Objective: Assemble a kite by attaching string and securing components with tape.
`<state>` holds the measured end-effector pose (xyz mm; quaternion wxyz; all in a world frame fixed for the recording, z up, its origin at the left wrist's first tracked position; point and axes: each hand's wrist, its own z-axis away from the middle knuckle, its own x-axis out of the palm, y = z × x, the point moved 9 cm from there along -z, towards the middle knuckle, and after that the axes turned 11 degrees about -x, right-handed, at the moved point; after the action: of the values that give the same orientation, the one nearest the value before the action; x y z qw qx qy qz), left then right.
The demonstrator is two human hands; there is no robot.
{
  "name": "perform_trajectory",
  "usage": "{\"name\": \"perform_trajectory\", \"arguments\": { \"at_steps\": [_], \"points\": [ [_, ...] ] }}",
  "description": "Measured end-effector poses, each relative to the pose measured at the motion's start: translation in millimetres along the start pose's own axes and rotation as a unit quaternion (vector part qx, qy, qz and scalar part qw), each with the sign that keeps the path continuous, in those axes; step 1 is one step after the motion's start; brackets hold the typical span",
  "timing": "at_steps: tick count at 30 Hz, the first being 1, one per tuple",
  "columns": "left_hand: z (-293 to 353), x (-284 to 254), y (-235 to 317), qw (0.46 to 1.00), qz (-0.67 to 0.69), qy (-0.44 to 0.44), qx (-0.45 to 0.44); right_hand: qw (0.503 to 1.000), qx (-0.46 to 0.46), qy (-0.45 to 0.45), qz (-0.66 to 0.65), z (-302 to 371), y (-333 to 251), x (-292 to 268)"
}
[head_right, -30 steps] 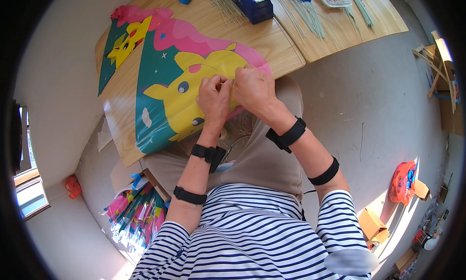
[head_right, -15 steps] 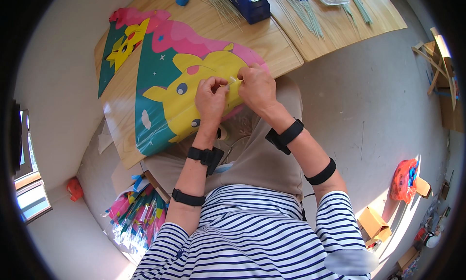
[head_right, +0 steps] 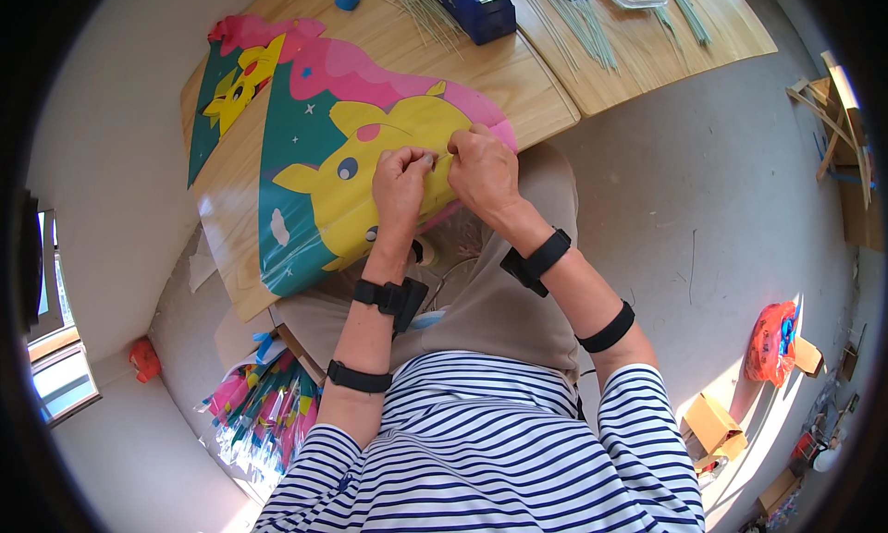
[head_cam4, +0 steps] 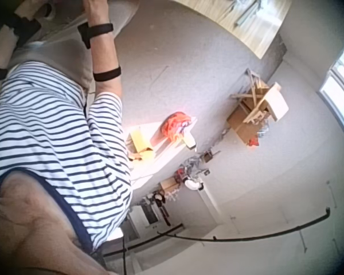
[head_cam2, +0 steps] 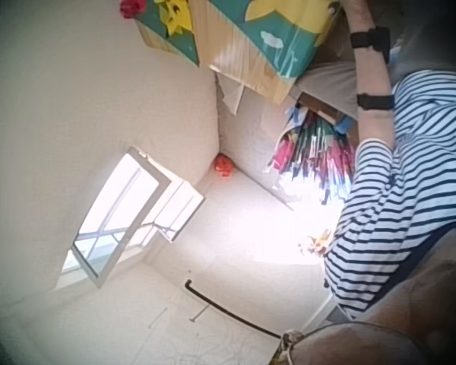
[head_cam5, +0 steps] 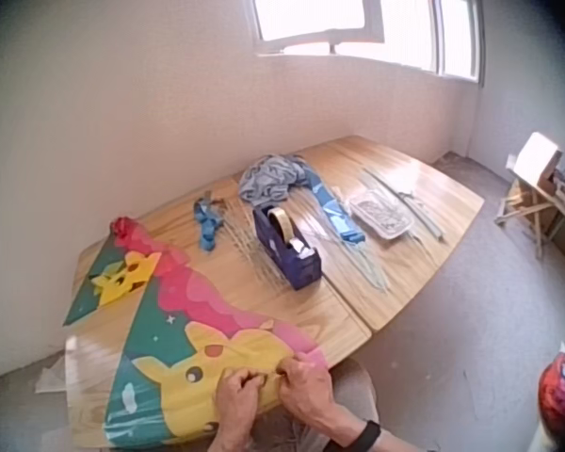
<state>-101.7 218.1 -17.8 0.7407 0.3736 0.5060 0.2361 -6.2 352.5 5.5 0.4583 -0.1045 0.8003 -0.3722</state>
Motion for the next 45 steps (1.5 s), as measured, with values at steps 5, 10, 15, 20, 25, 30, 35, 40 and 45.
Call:
{"name": "perform_trajectory", "arguments": {
  "at_steps": [5,10,15,20,25,30,35,40,45],
  "points": [
    [0,0,-1,1.0,0.01,0.001,-0.005,1.0,0.017,0.003,0.013,-1,3,-1],
    [0,0,1,1.0,0.003,-0.002,-0.009,0.997,0.054,0.002,0.053,-1,10,-4],
    [1,-1,2,1.0,0.01,-0.008,-0.012,0.995,0.079,-0.007,0.066,-1,14,-4],
    [2,0,4,1.0,0.012,-0.015,-0.017,0.999,0.023,0.018,0.025,-4,8,0],
    [-2,1,0,0.999,0.04,-0.015,-0.003,1.0,-0.004,0.012,0.028,-1,-6,9],
    [0,0,2,0.999,0.033,-0.01,-0.013,0.999,-0.02,0.02,0.021,2,-9,12],
    [0,-1,6,1.0,0.013,0.015,-0.011,0.999,-0.027,0.027,0.027,2,-8,15],
    [-2,2,1,0.999,0.002,0.033,-0.013,0.999,-0.024,0.02,0.012,3,-8,15],
    [-1,3,-3,0.998,0.0,0.06,-0.004,0.999,-0.015,0.041,-0.017,0,5,0]
  ]
}}
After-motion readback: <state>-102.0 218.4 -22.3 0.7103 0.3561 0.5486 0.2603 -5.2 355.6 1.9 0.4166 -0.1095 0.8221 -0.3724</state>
